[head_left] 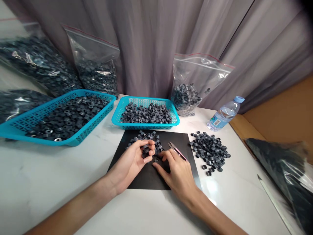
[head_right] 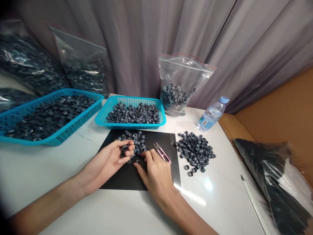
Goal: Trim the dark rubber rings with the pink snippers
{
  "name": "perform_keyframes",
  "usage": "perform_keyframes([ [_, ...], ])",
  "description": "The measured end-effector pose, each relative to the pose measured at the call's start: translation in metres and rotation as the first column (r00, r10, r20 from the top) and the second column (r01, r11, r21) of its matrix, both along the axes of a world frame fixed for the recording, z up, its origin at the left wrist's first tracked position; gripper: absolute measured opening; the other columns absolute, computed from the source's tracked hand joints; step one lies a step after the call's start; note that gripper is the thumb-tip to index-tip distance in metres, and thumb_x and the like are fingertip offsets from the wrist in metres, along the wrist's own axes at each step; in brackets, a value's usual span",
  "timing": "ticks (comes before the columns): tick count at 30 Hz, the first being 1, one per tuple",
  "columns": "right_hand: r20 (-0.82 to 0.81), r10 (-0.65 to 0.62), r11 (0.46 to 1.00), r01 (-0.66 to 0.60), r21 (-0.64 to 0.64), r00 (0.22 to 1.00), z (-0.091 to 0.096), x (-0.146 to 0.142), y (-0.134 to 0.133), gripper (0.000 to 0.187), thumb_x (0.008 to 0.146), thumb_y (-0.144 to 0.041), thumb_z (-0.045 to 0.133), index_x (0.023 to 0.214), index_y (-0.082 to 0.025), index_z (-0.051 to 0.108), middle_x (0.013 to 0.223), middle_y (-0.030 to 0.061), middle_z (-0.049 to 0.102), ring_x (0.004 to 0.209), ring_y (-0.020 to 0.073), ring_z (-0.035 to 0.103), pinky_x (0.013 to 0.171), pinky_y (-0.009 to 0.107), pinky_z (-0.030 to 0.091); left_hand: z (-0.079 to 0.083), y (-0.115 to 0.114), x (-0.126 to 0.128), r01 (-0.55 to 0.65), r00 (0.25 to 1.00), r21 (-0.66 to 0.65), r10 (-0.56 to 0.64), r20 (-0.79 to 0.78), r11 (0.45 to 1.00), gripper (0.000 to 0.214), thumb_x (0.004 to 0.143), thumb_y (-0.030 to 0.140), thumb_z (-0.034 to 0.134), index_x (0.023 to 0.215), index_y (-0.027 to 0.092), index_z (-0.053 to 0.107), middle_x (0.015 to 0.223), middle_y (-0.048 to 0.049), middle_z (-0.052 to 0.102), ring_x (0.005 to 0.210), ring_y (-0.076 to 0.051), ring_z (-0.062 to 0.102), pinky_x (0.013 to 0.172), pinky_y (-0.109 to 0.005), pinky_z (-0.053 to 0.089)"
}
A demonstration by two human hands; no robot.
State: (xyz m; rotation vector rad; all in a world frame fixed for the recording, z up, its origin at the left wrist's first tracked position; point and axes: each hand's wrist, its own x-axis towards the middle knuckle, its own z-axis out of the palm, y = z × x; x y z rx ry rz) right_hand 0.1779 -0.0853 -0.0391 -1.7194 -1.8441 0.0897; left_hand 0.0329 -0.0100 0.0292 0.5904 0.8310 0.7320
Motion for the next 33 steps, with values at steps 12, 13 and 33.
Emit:
perform_keyframes([
  [12,-0.410,0.088,0.995,-0.064,0.071,0.908,0.019,0.023,-0.008,0.011,0.100,-0.029,0.050,0.093,-0.022,0.055,0.083,0.0011,0.059,0.068,0.0140,0.054,0.063,0.027,0.043,-0.006,-0.008,-0.002,0.315,0.927,0.342,-0.210,-0.310,0.886,0.020,0.091,0.031,0.054,0.082,0.017,0.065,0.080,-0.0019,0.060,0.067,-0.012,0.045,0.055,-0.022,0.032],
  [13,-0.461,0.098,0.994,-0.068,0.081,0.882,0.022,0.024,-0.009,0.012,0.099,-0.030,0.050,0.092,-0.022,0.055,0.083,0.0010,0.059,0.068,0.0139,0.054,0.063,0.027,0.043,-0.008,-0.010,-0.002,0.357,0.911,0.350,-0.240,-0.334,0.866,0.022,0.092,0.034,0.053,0.084,0.017,0.065,0.081,-0.0016,0.060,0.069,-0.012,0.045,0.058,-0.023,0.033],
  [33,-0.791,0.139,0.990,-0.113,0.089,0.596,0.025,0.028,-0.008,0.010,0.093,-0.031,0.063,0.098,-0.023,0.064,0.092,0.0024,0.059,0.076,0.0130,0.057,0.057,0.022,0.053,-0.004,-0.019,-0.003,0.398,0.915,0.256,-0.358,-0.187,0.881,0.023,0.093,0.040,0.059,0.101,0.019,0.065,0.098,-0.0033,0.058,0.096,-0.015,0.048,0.086,-0.027,0.037],
])
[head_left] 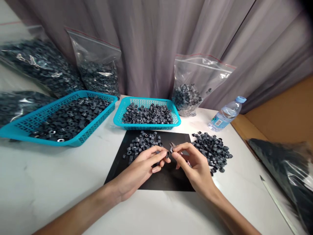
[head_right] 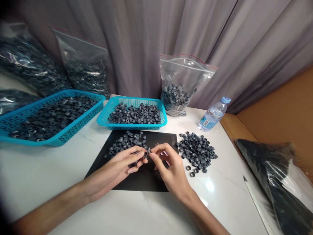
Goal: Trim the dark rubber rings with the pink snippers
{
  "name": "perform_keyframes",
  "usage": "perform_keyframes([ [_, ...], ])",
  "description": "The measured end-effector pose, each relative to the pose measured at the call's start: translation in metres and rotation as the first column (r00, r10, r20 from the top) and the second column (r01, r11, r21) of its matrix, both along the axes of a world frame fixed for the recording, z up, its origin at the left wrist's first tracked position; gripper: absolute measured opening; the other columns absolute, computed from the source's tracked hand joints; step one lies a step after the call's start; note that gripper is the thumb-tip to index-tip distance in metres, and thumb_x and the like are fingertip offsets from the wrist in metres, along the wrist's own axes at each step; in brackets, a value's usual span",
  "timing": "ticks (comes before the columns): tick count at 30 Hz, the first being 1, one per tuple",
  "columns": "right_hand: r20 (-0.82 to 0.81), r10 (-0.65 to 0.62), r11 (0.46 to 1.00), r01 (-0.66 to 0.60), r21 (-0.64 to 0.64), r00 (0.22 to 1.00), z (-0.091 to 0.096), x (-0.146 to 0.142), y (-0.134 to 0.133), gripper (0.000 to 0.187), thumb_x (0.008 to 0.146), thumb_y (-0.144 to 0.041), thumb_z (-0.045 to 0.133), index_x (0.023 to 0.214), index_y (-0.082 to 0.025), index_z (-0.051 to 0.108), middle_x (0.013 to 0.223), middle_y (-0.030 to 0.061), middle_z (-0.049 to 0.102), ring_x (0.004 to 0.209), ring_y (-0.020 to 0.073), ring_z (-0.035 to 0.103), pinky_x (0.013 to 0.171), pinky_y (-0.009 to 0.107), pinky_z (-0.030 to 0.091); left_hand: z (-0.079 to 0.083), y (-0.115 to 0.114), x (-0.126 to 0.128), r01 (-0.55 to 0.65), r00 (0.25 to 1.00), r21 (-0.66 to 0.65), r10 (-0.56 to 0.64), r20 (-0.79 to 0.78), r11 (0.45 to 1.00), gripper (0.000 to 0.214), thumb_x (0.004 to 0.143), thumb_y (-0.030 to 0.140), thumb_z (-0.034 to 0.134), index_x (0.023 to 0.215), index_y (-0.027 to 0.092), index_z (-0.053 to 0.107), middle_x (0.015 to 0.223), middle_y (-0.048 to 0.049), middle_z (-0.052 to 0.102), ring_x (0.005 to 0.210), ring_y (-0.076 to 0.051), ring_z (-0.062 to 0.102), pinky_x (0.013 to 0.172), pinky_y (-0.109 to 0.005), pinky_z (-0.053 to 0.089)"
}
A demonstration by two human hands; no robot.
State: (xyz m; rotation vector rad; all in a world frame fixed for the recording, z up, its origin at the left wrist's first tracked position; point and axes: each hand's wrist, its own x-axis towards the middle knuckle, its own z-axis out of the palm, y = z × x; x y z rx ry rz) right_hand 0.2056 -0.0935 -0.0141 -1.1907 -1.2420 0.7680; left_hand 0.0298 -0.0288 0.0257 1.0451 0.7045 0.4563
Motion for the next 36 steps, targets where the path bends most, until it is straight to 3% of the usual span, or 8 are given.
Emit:
perform_keyframes([
  [7,0.072,-0.064,0.998,0.064,0.003,0.995,0.003,0.006,0.000,0.024,0.093,-0.031,0.063,0.116,-0.027,0.062,0.090,0.0021,0.061,0.081,0.0149,0.058,0.062,0.024,0.051,-0.002,0.001,0.000,-0.028,1.000,0.008,0.028,-0.013,1.000,0.025,0.094,0.037,0.056,0.112,0.023,0.066,0.101,-0.0042,0.061,0.102,-0.017,0.051,0.091,-0.030,0.037],
  [17,0.243,-0.125,0.992,0.120,0.036,0.962,0.000,0.009,0.001,0.018,0.095,-0.032,0.059,0.109,-0.027,0.067,0.089,0.0034,0.056,0.077,0.0159,0.054,0.061,0.027,0.050,-0.002,-0.001,0.005,-0.095,0.994,-0.074,0.098,0.039,0.993,0.026,0.095,0.034,0.053,0.104,0.021,0.073,0.101,-0.0056,0.064,0.107,-0.020,0.053,0.096,-0.033,0.039],
  [22,0.276,-0.138,0.990,0.131,0.045,0.951,0.000,0.007,-0.001,0.018,0.096,-0.031,0.057,0.110,-0.026,0.067,0.108,0.0079,0.056,0.082,0.0162,0.058,0.063,0.028,0.054,0.000,-0.002,0.004,-0.085,0.995,0.005,0.085,-0.056,0.996,0.025,0.087,0.039,0.066,0.105,0.024,0.072,0.108,-0.0041,0.063,0.108,-0.020,0.051,0.088,-0.027,0.039],
  [26,0.283,-0.127,0.992,0.114,0.061,0.951,0.000,0.005,-0.004,0.018,0.096,-0.029,0.057,0.111,-0.024,0.065,0.112,0.0085,0.061,0.078,0.0153,0.062,0.063,0.028,0.055,-0.001,-0.003,0.004,-0.072,0.993,0.060,0.078,-0.090,0.996,0.023,0.085,0.038,0.068,0.102,0.022,0.071,0.098,-0.0033,0.062,0.092,-0.016,0.051,0.078,-0.025,0.038],
  [32,0.329,-0.093,0.995,0.078,0.057,0.940,0.001,0.005,-0.003,0.017,0.096,-0.027,0.056,0.109,-0.023,0.065,0.093,0.0044,0.067,0.072,0.0142,0.064,0.061,0.025,0.053,-0.007,-0.003,0.008,-0.095,0.993,-0.123,0.103,0.062,0.988,0.020,0.093,0.029,0.056,0.095,0.014,0.070,0.089,-0.0064,0.063,0.084,-0.015,0.052,0.075,-0.026,0.040],
  [36,0.365,-0.116,0.991,0.086,0.098,0.924,0.003,0.005,-0.001,0.018,0.096,-0.025,0.055,0.110,-0.022,0.066,0.091,0.0038,0.064,0.071,0.0133,0.060,0.061,0.025,0.050,-0.011,-0.002,0.009,-0.043,0.994,-0.226,0.065,0.091,0.973,0.028,0.097,0.032,0.049,0.094,0.012,0.069,0.085,-0.0075,0.064,0.074,-0.013,0.050,0.065,-0.024,0.037],
])
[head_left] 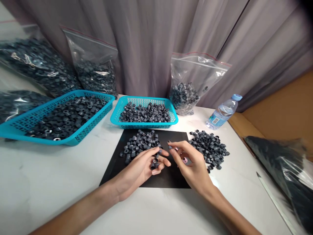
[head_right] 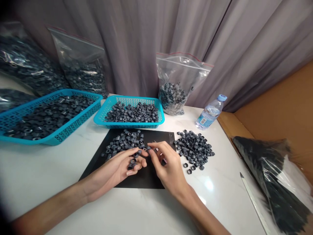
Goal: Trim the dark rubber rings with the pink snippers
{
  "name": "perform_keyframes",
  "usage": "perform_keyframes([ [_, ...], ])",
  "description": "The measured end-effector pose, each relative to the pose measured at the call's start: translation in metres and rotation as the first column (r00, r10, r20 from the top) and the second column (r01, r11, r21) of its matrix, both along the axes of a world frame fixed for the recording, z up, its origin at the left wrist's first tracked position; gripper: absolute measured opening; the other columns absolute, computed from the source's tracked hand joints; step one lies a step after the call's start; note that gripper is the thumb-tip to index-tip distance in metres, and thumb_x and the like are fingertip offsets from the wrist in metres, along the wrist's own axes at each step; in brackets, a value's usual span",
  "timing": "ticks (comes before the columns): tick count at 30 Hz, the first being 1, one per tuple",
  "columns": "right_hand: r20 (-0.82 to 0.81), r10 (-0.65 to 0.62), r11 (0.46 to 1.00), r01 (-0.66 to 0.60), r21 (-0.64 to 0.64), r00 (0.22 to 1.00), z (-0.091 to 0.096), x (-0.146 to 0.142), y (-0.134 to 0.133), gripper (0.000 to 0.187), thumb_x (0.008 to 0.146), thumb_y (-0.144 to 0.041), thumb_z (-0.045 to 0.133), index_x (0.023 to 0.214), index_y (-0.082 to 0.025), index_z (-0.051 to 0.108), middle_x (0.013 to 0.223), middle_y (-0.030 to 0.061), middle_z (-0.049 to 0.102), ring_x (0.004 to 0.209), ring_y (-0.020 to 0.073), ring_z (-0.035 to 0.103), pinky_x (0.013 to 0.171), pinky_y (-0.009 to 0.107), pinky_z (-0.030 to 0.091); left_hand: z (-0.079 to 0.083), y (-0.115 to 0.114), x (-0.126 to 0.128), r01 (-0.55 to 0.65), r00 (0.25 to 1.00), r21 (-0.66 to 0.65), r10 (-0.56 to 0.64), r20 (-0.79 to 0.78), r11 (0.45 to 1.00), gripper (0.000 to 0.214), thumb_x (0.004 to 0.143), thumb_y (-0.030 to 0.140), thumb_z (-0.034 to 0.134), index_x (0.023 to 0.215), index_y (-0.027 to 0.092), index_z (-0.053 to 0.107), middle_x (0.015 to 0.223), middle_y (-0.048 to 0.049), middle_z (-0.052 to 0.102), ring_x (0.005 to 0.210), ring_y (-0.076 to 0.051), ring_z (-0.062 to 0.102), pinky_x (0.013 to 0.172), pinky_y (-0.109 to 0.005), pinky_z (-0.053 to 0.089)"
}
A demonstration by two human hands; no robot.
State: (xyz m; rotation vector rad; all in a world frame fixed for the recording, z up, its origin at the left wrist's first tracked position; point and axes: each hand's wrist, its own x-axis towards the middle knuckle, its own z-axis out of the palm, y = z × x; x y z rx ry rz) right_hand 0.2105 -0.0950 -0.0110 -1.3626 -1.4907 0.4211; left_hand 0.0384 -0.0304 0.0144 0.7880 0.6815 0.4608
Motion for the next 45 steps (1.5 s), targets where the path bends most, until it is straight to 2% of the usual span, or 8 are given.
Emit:
perform_keyframes([
  [6,0.052,0.055,0.998,-0.054,-0.012,0.997,0.008,0.000,-0.003,0.021,0.096,-0.029,0.056,0.112,-0.024,0.069,0.093,0.0043,0.059,0.066,0.0123,0.053,0.060,0.027,0.048,0.003,-0.002,0.000,0.029,1.000,-0.062,-0.029,-0.002,0.998,0.029,0.097,0.034,0.049,0.091,0.013,0.067,0.082,-0.0049,0.063,0.070,-0.012,0.049,0.063,-0.025,0.037],
  [11,0.098,0.184,0.982,-0.177,-0.071,0.978,0.013,0.005,-0.004,0.029,0.101,-0.034,0.046,0.111,-0.024,0.071,0.097,0.0068,0.056,0.086,0.0177,0.059,0.074,0.030,0.051,0.004,-0.001,-0.001,-0.008,1.000,-0.109,0.010,0.018,0.994,0.021,0.093,0.028,0.054,0.090,0.013,0.068,0.085,-0.0044,0.063,0.072,-0.012,0.052,0.063,-0.023,0.040],
  [16,0.114,0.060,0.997,-0.053,-0.062,0.992,-0.003,0.009,0.004,0.029,0.102,-0.031,0.042,0.115,-0.023,0.066,0.104,0.0080,0.059,0.087,0.0182,0.060,0.076,0.031,0.051,0.003,0.002,-0.001,-0.044,0.997,-0.216,0.055,0.046,0.975,0.015,0.087,0.018,0.052,0.081,0.011,0.063,0.082,-0.0042,0.058,0.065,-0.008,0.048,0.051,-0.017,0.035],
  [21,0.276,0.098,0.986,-0.055,-0.160,0.956,-0.018,0.001,0.013,0.021,0.097,-0.023,0.051,0.116,-0.024,0.058,0.106,0.0045,0.060,0.075,0.0145,0.059,0.068,0.029,0.050,0.006,0.001,0.000,-0.065,0.997,-0.269,0.073,0.017,0.961,0.016,0.088,0.021,0.048,0.077,0.013,0.057,0.075,-0.0014,0.052,0.057,-0.006,0.042,0.046,-0.015,0.031],
  [27,0.397,0.041,0.988,0.023,-0.155,0.917,-0.024,-0.006,0.023,0.013,0.098,-0.021,0.046,0.096,-0.023,0.058,0.100,0.0034,0.061,0.077,0.0151,0.058,0.067,0.028,0.048,0.005,0.000,0.000,-0.019,1.000,-0.238,0.016,-0.015,0.971,0.024,0.092,0.030,0.052,0.078,0.012,0.059,0.071,0.0001,0.052,0.053,-0.005,0.041,0.044,-0.013,0.031],
  [32,0.178,0.006,0.997,0.008,-0.081,0.984,-0.013,0.000,0.018,0.009,0.097,-0.027,0.051,0.094,-0.022,0.058,0.090,0.0026,0.061,0.070,0.0140,0.056,0.065,0.027,0.048,0.001,-0.001,0.000,-0.056,0.997,-0.198,0.046,-0.056,0.979,0.023,0.093,0.028,0.053,0.082,0.012,0.065,0.077,-0.0038,0.063,0.062,-0.008,0.056,0.049,-0.014,0.041],
  [37,-0.117,0.072,0.988,-0.087,-0.128,0.990,0.012,0.001,0.003,0.020,0.094,-0.040,0.058,0.090,-0.020,0.061,0.090,0.0040,0.065,0.074,0.0153,0.059,0.064,0.027,0.049,-0.007,-0.002,-0.001,-0.061,0.998,-0.166,0.057,-0.028,0.984,0.024,0.093,0.028,0.054,0.092,0.009,0.069,0.091,-0.0098,0.072,0.083,-0.017,0.069,0.080,-0.024,0.055],
  [45,-0.149,0.195,0.927,-0.232,-0.295,0.969,0.021,0.004,-0.001,0.020,0.091,-0.040,0.063,0.088,-0.020,0.065,0.076,-0.0009,0.065,0.065,0.0120,0.055,0.060,0.026,0.042,-0.006,-0.001,-0.002,-0.062,0.996,-0.213,0.074,0.049,0.975,0.021,0.094,0.021,0.052,0.091,0.010,0.069,0.096,-0.0088,0.071,0.091,-0.017,0.068,0.095,-0.032,0.056],
])
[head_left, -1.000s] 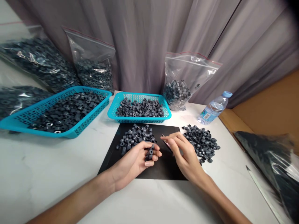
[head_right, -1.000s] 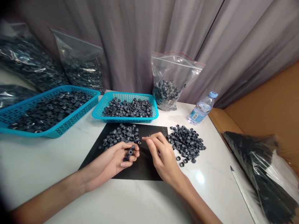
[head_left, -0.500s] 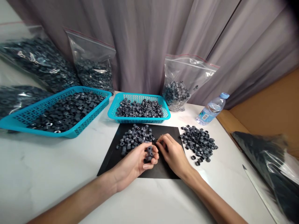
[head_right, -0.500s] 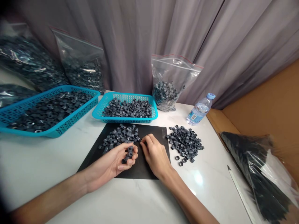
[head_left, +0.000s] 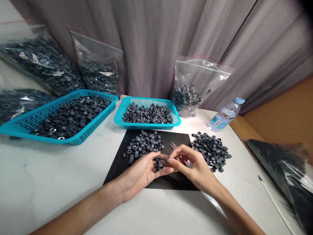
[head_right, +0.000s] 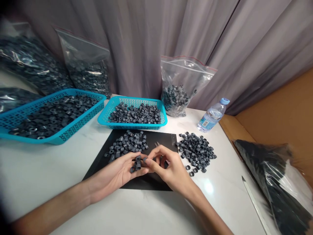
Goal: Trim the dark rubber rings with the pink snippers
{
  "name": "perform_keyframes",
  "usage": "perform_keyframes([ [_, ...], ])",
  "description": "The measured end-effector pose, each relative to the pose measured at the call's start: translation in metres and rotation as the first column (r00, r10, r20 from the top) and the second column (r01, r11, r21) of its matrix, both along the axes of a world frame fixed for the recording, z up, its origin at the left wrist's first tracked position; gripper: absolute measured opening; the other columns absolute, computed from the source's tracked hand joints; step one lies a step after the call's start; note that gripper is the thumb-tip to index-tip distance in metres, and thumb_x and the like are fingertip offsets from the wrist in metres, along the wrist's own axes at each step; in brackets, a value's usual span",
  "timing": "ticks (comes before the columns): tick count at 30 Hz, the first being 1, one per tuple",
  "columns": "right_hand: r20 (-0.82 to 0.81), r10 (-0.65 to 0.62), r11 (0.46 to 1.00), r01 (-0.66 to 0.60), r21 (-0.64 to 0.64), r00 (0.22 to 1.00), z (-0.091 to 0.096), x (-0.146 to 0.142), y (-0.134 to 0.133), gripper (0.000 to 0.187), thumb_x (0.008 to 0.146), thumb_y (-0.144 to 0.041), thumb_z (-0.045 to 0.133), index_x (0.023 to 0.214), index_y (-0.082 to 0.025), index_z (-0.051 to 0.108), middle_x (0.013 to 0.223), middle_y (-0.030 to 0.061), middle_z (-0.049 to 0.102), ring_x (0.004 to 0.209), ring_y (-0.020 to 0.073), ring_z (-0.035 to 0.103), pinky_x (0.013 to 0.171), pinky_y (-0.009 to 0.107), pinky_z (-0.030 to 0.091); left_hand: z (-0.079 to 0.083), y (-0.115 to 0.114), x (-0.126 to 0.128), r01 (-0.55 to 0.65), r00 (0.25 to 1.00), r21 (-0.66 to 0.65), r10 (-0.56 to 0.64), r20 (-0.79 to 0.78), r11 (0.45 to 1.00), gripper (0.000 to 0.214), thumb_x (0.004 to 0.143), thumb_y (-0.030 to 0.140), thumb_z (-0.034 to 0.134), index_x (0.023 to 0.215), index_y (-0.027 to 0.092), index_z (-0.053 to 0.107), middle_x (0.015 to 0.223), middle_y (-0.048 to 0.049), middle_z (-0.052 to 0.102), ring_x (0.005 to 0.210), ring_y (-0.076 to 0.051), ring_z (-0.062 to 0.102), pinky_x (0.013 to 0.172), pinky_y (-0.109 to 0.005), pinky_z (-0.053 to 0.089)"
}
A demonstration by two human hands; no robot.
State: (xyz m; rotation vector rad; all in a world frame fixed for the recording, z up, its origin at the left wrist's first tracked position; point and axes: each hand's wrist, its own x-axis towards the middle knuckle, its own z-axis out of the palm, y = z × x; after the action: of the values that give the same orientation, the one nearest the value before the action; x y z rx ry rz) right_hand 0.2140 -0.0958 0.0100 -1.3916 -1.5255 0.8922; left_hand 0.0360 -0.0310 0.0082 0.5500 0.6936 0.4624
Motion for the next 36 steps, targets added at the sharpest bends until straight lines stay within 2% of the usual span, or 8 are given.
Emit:
perform_keyframes([
  [8,-0.162,0.055,0.995,-0.068,-0.074,0.985,-0.004,0.002,0.002,0.025,0.091,-0.043,0.063,0.099,-0.020,0.066,0.083,0.0024,0.071,0.071,0.0144,0.064,0.059,0.026,0.046,0.009,0.000,0.000,0.003,0.999,-0.016,-0.004,-0.041,1.000,0.025,0.095,0.024,0.052,0.091,0.009,0.071,0.095,-0.0098,0.073,0.089,-0.019,0.070,0.100,-0.035,0.053],
  [12,-0.009,0.041,0.999,-0.041,-0.008,0.999,-0.004,0.005,0.002,0.022,0.091,-0.042,0.064,0.095,-0.024,0.074,0.089,0.0033,0.068,0.072,0.0144,0.058,0.059,0.027,0.044,0.007,0.000,0.000,0.001,0.998,-0.003,-0.002,-0.058,1.000,0.023,0.094,0.023,0.053,0.089,0.010,0.071,0.095,-0.0102,0.073,0.088,-0.019,0.070,0.096,-0.034,0.052],
  [15,0.050,-0.024,0.997,0.020,0.078,0.998,-0.008,0.010,0.005,0.021,0.092,-0.041,0.062,0.096,-0.025,0.075,0.093,0.0046,0.064,0.077,0.0162,0.057,0.062,0.028,0.044,0.004,0.000,-0.001,0.042,0.995,0.036,-0.039,-0.092,0.998,0.025,0.094,0.026,0.053,0.092,0.009,0.071,0.093,-0.0111,0.072,0.088,-0.018,0.067,0.082,-0.027,0.053],
  [19,0.131,-0.183,0.970,0.157,0.185,0.974,-0.022,0.013,0.019,0.018,0.095,-0.036,0.058,0.099,-0.024,0.070,0.096,0.0050,0.063,0.079,0.0170,0.057,0.067,0.030,0.047,-0.001,-0.002,-0.002,0.084,0.987,0.087,-0.072,-0.141,0.993,0.025,0.093,0.028,0.054,0.085,0.010,0.070,0.084,-0.0074,0.067,0.074,-0.011,0.059,0.061,-0.019,0.044],
  [24,0.418,-0.113,0.982,0.036,0.187,0.902,-0.033,0.005,0.042,0.025,0.090,-0.025,0.063,0.116,-0.026,0.060,0.107,0.0035,0.063,0.082,0.0170,0.058,0.074,0.032,0.049,0.000,-0.006,0.000,0.136,0.980,0.031,-0.129,-0.150,0.990,0.027,0.093,0.032,0.053,0.082,0.010,0.066,0.077,-0.0048,0.064,0.064,-0.009,0.055,0.054,-0.019,0.036],
  [28,0.527,-0.076,0.979,-0.037,0.201,0.846,-0.032,-0.002,0.051,0.024,0.093,-0.018,0.057,0.115,-0.027,0.059,0.108,0.0030,0.065,0.090,0.0182,0.060,0.074,0.031,0.049,0.004,-0.007,0.000,0.145,0.977,0.029,-0.139,-0.159,0.989,0.030,0.094,0.035,0.050,0.083,0.011,0.064,0.073,-0.0041,0.065,0.056,-0.007,0.052,0.053,-0.020,0.034],
  [32,0.512,-0.109,0.972,-0.018,0.236,0.852,-0.030,0.000,0.046,0.016,0.095,-0.017,0.053,0.105,-0.025,0.062,0.101,0.0035,0.065,0.085,0.0180,0.059,0.073,0.030,0.048,0.002,-0.005,-0.001,0.150,0.975,0.021,-0.144,-0.170,0.989,0.032,0.096,0.037,0.045,0.085,0.012,0.063,0.074,-0.0051,0.068,0.057,-0.008,0.056,0.054,-0.020,0.035],
  [36,0.353,-0.128,0.975,0.052,0.215,0.927,-0.023,0.007,0.030,0.013,0.095,-0.024,0.055,0.104,-0.024,0.064,0.093,0.0026,0.064,0.074,0.0158,0.056,0.069,0.029,0.047,-0.004,-0.002,-0.003,0.146,0.979,0.040,-0.139,-0.149,0.988,0.032,0.097,0.036,0.044,0.090,0.011,0.064,0.088,-0.0118,0.074,0.076,-0.016,0.068,0.064,-0.023,0.043],
])
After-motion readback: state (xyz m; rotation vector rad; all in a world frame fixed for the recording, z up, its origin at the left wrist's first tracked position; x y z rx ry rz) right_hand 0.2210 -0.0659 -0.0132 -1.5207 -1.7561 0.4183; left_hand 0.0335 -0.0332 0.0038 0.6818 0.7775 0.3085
